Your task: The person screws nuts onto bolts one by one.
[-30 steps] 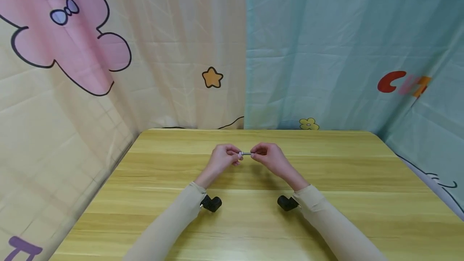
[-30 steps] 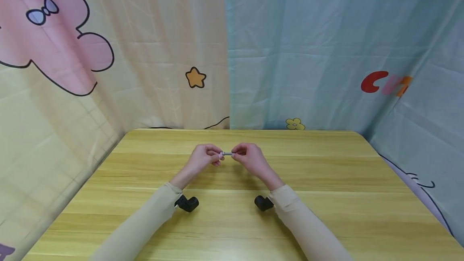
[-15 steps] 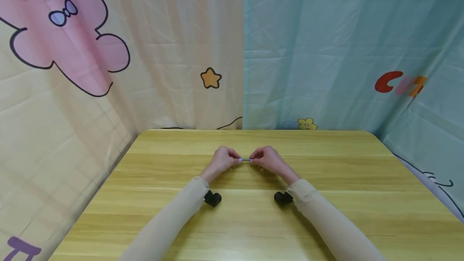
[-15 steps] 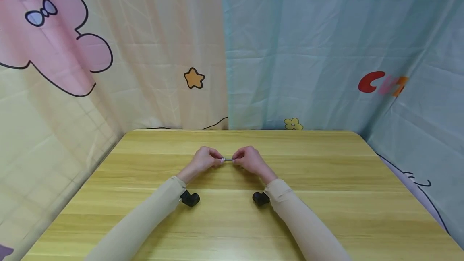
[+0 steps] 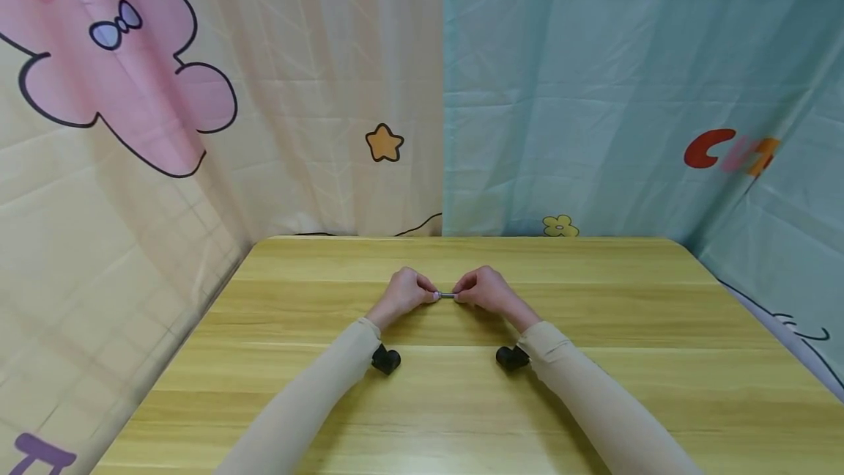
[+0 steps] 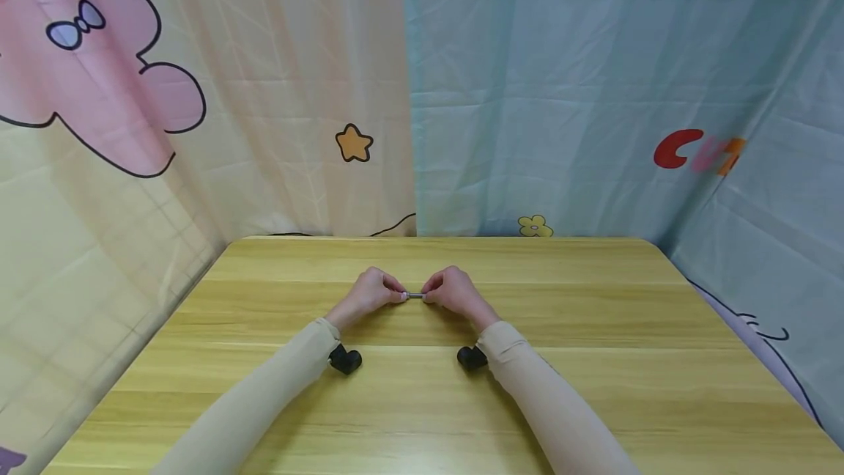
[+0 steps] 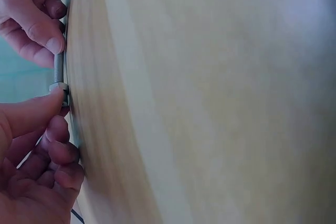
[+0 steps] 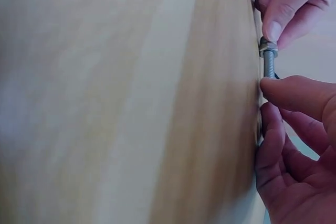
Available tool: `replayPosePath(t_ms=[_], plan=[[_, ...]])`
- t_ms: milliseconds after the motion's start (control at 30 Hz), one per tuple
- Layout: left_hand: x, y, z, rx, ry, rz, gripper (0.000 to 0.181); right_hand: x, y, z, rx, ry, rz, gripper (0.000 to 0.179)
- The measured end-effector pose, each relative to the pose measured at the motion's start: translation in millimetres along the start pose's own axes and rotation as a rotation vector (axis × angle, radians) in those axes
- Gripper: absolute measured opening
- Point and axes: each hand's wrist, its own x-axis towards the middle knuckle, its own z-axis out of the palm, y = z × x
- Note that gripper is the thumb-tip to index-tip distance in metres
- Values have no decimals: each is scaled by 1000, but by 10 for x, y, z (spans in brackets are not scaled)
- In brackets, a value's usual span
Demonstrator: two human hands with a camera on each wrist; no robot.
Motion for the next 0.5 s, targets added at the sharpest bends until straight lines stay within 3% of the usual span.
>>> replayPosePath(t_ms=[267, 500], plan=[[-17, 22, -36, -25, -15, 7, 7, 33, 10, -1, -29, -1, 8, 5], [-43, -65, -77, -88, -10, -46, 18, -29, -1, -24, 22, 2, -2, 14]])
